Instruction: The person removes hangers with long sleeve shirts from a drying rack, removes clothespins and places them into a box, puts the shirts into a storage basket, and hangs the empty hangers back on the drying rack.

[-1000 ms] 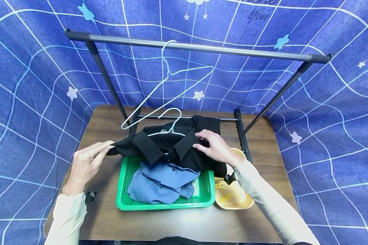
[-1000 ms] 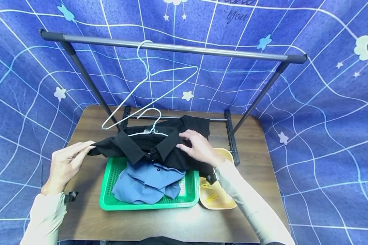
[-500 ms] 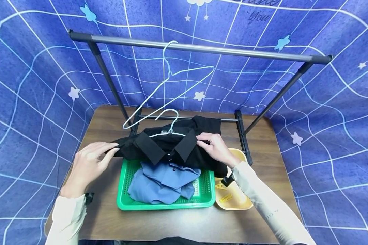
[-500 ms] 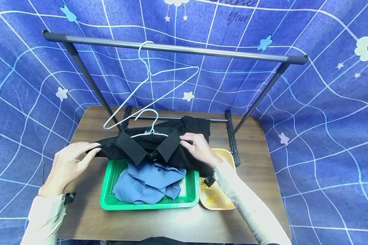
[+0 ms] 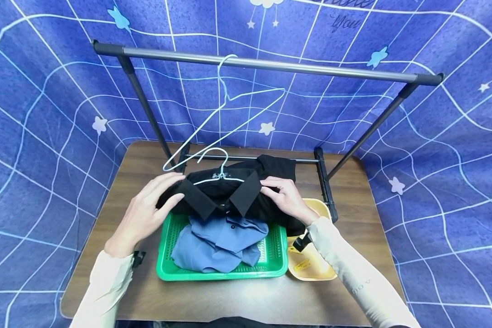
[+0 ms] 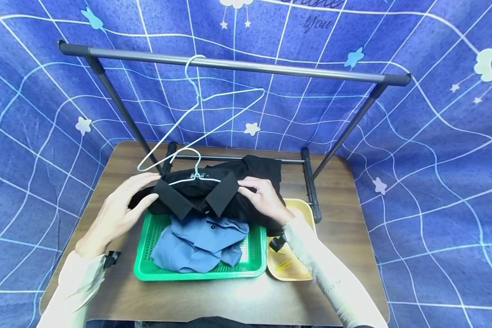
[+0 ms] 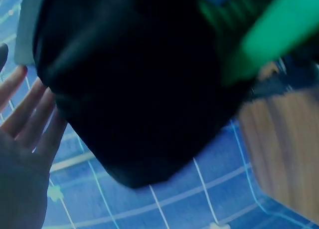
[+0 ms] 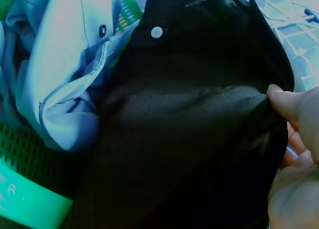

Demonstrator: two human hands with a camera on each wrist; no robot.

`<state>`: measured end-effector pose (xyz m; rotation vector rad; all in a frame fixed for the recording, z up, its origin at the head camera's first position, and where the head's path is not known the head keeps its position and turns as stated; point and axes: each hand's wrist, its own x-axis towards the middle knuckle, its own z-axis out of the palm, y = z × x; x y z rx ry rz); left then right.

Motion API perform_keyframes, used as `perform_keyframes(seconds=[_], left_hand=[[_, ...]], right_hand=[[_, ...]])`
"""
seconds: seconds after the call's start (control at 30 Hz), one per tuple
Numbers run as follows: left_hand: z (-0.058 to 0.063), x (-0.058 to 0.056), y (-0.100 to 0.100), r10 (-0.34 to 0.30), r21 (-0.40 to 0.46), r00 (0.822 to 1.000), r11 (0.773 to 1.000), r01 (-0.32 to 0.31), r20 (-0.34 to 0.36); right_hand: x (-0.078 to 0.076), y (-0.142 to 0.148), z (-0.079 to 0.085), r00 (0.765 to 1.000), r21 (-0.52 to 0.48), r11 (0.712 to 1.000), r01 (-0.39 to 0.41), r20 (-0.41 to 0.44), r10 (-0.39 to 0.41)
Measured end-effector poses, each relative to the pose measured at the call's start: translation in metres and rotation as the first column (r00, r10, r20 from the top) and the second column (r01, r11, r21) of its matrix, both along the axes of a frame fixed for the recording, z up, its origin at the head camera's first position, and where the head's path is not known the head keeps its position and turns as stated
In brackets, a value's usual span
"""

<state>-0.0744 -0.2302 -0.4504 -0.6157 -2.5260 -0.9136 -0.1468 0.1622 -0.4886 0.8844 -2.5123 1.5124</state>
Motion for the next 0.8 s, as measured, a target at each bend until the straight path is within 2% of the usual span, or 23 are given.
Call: perform_keyframes(seconds=[0.1, 0.2, 0.37, 0.53, 0.8], left_hand=[[0.003, -0.006, 0.014, -0.057, 0.029, 0.995, 0.998, 0.059, -0.076], [0.006, -0.011, 0.026, -0.082, 0.040, 0.988, 0.995, 0.087, -0.128], [0.009, -0.018, 0.037, -0.089, -0.009, 0.987, 0.996, 0.089, -0.135], [0.013, -0.022, 0.043, -0.130, -0.058, 0.981, 0.991, 0.123, -0.145], [0.015, -0.020, 0.045, -0.130, -0.033, 0.965, 0.992, 0.126, -0.226]], right_hand=[[0.001, -0.002, 0.002, 1.000, 0.000, 1.000, -0.018, -0.007, 0.018], [0.000, -0.004, 0.003, 0.999, -0.001, 0.999, -0.038, -0.002, 0.038], [0.000, -0.007, 0.006, 0.997, 0.006, 0.997, -0.077, -0.009, 0.077], [0.001, -0.008, 0.009, 0.994, 0.026, 0.994, -0.111, -0.019, 0.111], [0.003, -0.008, 0.021, 0.991, 0.025, 0.991, -0.133, -0.021, 0.133]])
